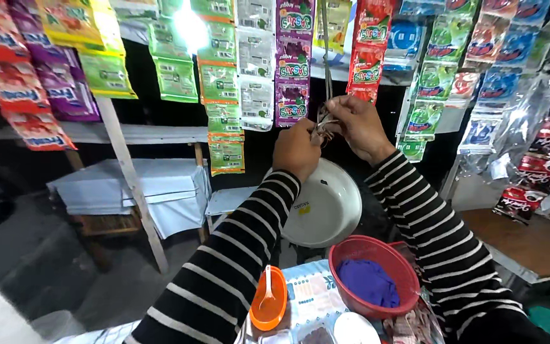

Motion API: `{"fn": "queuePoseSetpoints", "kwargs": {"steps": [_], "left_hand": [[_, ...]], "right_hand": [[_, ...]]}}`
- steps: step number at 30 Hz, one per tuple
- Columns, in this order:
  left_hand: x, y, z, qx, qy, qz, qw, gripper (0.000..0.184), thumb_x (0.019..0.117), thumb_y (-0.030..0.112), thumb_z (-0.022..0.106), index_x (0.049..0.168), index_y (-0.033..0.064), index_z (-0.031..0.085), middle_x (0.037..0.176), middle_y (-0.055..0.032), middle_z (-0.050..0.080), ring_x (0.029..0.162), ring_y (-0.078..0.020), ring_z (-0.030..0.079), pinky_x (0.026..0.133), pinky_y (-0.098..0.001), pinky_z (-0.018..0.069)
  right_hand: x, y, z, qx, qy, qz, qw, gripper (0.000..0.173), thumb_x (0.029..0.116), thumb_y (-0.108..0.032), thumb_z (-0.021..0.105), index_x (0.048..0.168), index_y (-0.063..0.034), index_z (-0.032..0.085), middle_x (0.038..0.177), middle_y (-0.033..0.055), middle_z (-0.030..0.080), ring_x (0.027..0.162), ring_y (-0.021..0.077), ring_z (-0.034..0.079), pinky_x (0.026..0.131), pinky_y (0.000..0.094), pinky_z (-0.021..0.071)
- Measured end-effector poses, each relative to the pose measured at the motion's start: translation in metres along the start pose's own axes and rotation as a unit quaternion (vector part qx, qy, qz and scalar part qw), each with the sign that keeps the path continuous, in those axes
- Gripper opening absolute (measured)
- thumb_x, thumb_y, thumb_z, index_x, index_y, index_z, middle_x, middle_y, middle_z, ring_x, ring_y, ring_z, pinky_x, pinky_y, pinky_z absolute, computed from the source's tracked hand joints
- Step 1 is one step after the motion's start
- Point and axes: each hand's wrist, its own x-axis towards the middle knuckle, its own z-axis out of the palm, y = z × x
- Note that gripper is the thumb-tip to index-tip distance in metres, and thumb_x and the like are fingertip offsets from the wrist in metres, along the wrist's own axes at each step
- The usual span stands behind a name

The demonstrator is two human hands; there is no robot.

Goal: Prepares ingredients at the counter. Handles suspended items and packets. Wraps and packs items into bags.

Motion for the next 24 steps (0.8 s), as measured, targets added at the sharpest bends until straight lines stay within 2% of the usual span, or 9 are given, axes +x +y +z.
{"fn": "queuePoseSetpoints", "kwargs": {"steps": [4, 6, 10, 12, 14, 17, 19, 21, 24], "left_hand": [[-0.003, -0.005, -0.001, -0.013, 0.015, 0.003, 1.0, 0.027, 0.0963, 0.028, 0.072, 0.113, 0.0077, 0.069, 0.098, -0.0083, 0.074, 0.091, -0.0242, 0.071, 0.085, -0.0508, 0.0581], [-0.005, -0.008, -0.002, -0.007, 0.011, 0.0, 1.0, 0.024, 0.0973, 0.029, 0.071, 0.109, 0.0076, 0.069, 0.095, -0.0079, 0.073, 0.088, -0.0226, 0.072, 0.084, -0.0486, 0.0582], [-0.015, -0.015, -0.006, -0.011, -0.019, 0.026, 0.999, 0.024, 0.1023, 0.025, 0.062, 0.12, 0.009, 0.067, 0.1, -0.008, 0.074, 0.092, -0.0214, 0.072, 0.086, -0.047, 0.0579], [-0.018, -0.016, -0.01, -0.008, -0.036, 0.033, 0.999, 0.026, 0.1023, 0.024, 0.062, 0.125, 0.0114, 0.066, 0.1, -0.0066, 0.074, 0.093, -0.0209, 0.071, 0.086, -0.0469, 0.0579], [-0.021, -0.017, -0.014, -0.007, -0.045, 0.037, 0.998, 0.025, 0.1, 0.021, 0.066, 0.122, 0.0101, 0.067, 0.097, -0.0064, 0.074, 0.09, -0.0201, 0.071, 0.084, -0.0461, 0.0579], [-0.022, -0.013, -0.022, 0.022, -0.058, 0.033, 0.998, 0.023, 0.0966, 0.021, 0.071, 0.115, 0.0065, 0.068, 0.1, -0.0084, 0.073, 0.094, -0.0217, 0.07, 0.087, -0.0471, 0.0571], [-0.02, -0.007, -0.027, 0.049, -0.067, 0.041, 0.996, 0.02, 0.0957, 0.018, 0.071, 0.112, 0.0063, 0.069, 0.1, -0.0091, 0.072, 0.092, -0.0232, 0.07, 0.086, -0.0479, 0.057], [-0.02, -0.005, -0.029, 0.057, -0.075, 0.055, 0.994, 0.016, 0.0966, 0.015, 0.069, 0.111, 0.0068, 0.069, 0.097, -0.0089, 0.071, 0.09, -0.0228, 0.069, 0.084, -0.0476, 0.0569], [-0.023, -0.004, -0.034, 0.036, -0.082, 0.048, 0.995, 0.019, 0.098, 0.015, 0.066, 0.116, 0.0069, 0.067, 0.097, -0.0079, 0.072, 0.089, -0.0196, 0.07, 0.084, -0.0452, 0.0581]], "right_hand": [[-0.011, -0.003, -0.004, -0.015, 0.039, -0.018, 0.999, 0.019, 0.0972, -0.011, 0.071, 0.111, -0.0004, 0.064, 0.1, 0.0109, 0.071, 0.087, 0.0221, 0.074, 0.083, 0.0416, 0.0653], [-0.021, -0.003, -0.003, -0.044, 0.065, -0.052, 0.996, 0.024, 0.0931, -0.011, 0.076, 0.109, -0.0021, 0.061, 0.098, 0.0104, 0.069, 0.085, 0.0239, 0.074, 0.08, 0.0445, 0.0672], [-0.044, -0.001, -0.003, -0.062, 0.061, -0.086, 0.993, 0.032, 0.0931, -0.009, 0.076, 0.12, -0.0008, 0.061, 0.101, 0.011, 0.071, 0.088, 0.0246, 0.075, 0.081, 0.0443, 0.0676], [-0.057, -0.003, -0.005, -0.065, 0.043, -0.088, 0.993, 0.029, 0.0934, -0.006, 0.074, 0.119, 0.0007, 0.064, 0.103, 0.0118, 0.074, 0.09, 0.024, 0.076, 0.083, 0.0424, 0.0671], [-0.08, -0.007, -0.006, -0.092, -0.012, -0.073, 0.993, 0.025, 0.0943, -0.005, 0.072, 0.118, -0.0042, 0.065, 0.104, 0.0083, 0.072, 0.089, 0.0192, 0.074, 0.083, 0.0365, 0.0652], [-0.097, -0.011, 0.001, -0.159, -0.069, -0.056, 0.983, 0.025, 0.0919, -0.002, 0.074, 0.116, -0.0047, 0.067, 0.099, 0.0087, 0.075, 0.084, 0.0187, 0.075, 0.078, 0.0341, 0.0652], [-0.093, -0.009, 0.008, -0.219, -0.074, -0.058, 0.971, 0.023, 0.0908, -0.006, 0.077, 0.112, -0.0057, 0.071, 0.097, 0.0048, 0.077, 0.084, 0.0138, 0.076, 0.079, 0.0316, 0.0661], [-0.09, -0.007, 0.01, -0.25, -0.067, -0.07, 0.963, 0.018, 0.0928, -0.009, 0.076, 0.111, -0.0076, 0.074, 0.097, 0.0022, 0.077, 0.085, 0.0092, 0.075, 0.08, 0.0283, 0.065], [-0.089, -0.007, 0.009, -0.261, -0.054, -0.098, 0.959, 0.016, 0.094, -0.009, 0.072, 0.11, -0.0079, 0.074, 0.097, 0.002, 0.077, 0.086, 0.0081, 0.074, 0.079, 0.0275, 0.0646]]}}
